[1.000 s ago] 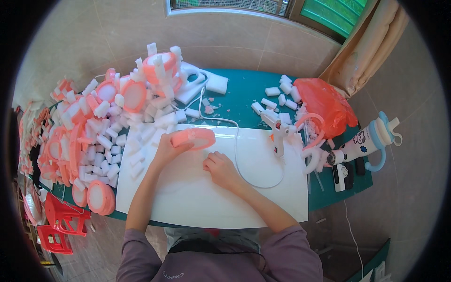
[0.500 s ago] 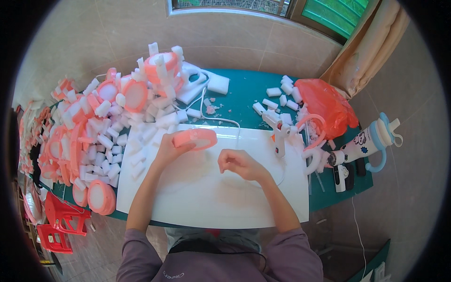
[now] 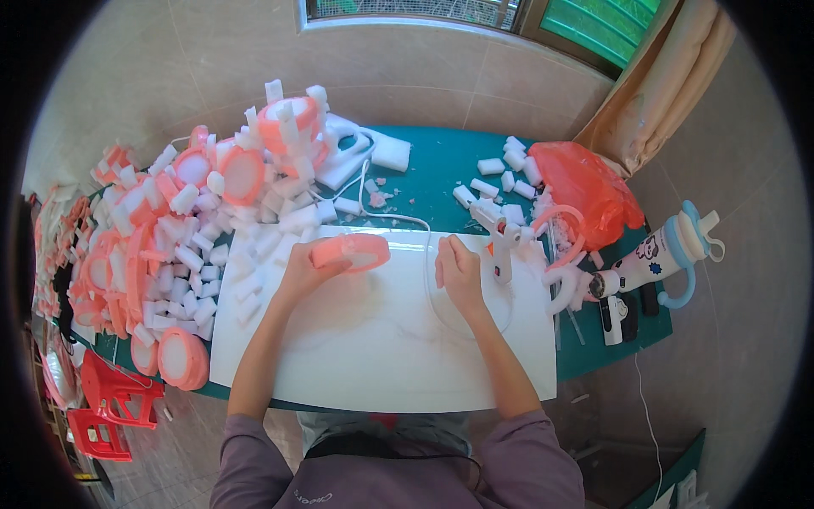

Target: Gluing pink and white foam components together using a hot glue gun at a manufacturing workstation.

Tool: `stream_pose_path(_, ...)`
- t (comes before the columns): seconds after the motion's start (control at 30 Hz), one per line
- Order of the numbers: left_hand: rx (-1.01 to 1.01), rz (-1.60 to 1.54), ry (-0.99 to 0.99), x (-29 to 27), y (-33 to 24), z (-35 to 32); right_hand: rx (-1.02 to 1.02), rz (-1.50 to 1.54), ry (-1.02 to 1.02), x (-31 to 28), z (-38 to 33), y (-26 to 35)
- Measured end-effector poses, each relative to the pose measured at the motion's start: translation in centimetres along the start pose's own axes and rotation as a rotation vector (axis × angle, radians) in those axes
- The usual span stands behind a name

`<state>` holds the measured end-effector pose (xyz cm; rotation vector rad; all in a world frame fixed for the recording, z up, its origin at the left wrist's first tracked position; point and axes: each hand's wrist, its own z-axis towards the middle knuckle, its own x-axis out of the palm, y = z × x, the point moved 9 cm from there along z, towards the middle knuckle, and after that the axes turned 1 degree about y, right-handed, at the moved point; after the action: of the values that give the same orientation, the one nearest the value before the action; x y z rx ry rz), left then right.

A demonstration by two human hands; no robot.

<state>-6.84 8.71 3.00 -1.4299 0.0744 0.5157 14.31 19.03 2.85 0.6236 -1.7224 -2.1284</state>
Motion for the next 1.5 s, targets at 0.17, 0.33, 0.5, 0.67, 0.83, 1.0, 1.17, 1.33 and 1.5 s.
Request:
stream_pose_path(0.17,-0.004,0.001,0.008,0.1,-0.2,0.0,0.263,-0.145,-0.104,-1.7,0.0,-2.6)
stream_pose_path(0.33,-0.017,0.011,0.007,0.2,-0.1,0.1,0.168,0.131,-0.187,-0.4,0.4,-1.9)
stream_pose_path(0.5,0.004,0.008,0.004,0.1,-0.6,0.0,0.125,0.088,-0.146,-1.2,0.6,-1.5)
stream_pose_path(0.67,0.012,0.034,-0.001,-0.1,-0.3,-0.1,0.290,-0.543,0.168,-1.9,0.0,-0.5)
stream_pose_path(0.83,0.001,0.006,0.021,0.3,-0.1,0.0,0.143,-0.811,0.379,-1.3,-1.0,-1.0)
stream_pose_path(1.0,0.000,-0.003,0.011,0.2,-0.5,0.0,0.137,-0.810,0.472,0.1,-1.0,-2.1)
stream_pose_path(1.17,-0.005,0.029,0.008,0.1,-0.2,0.0,0.237,-0.822,0.474,0.0,-0.9,-2.3)
stream_pose_path(1.33,-0.014,0.014,0.010,0.1,-0.4,-0.1,0.180,-0.839,0.495,0.6,-1.0,-2.9)
stream_pose_path(1.5,-0.010,0.004,0.013,0.2,-0.7,-0.1,-0.025,-0.833,0.545,1.3,-1.6,-2.4)
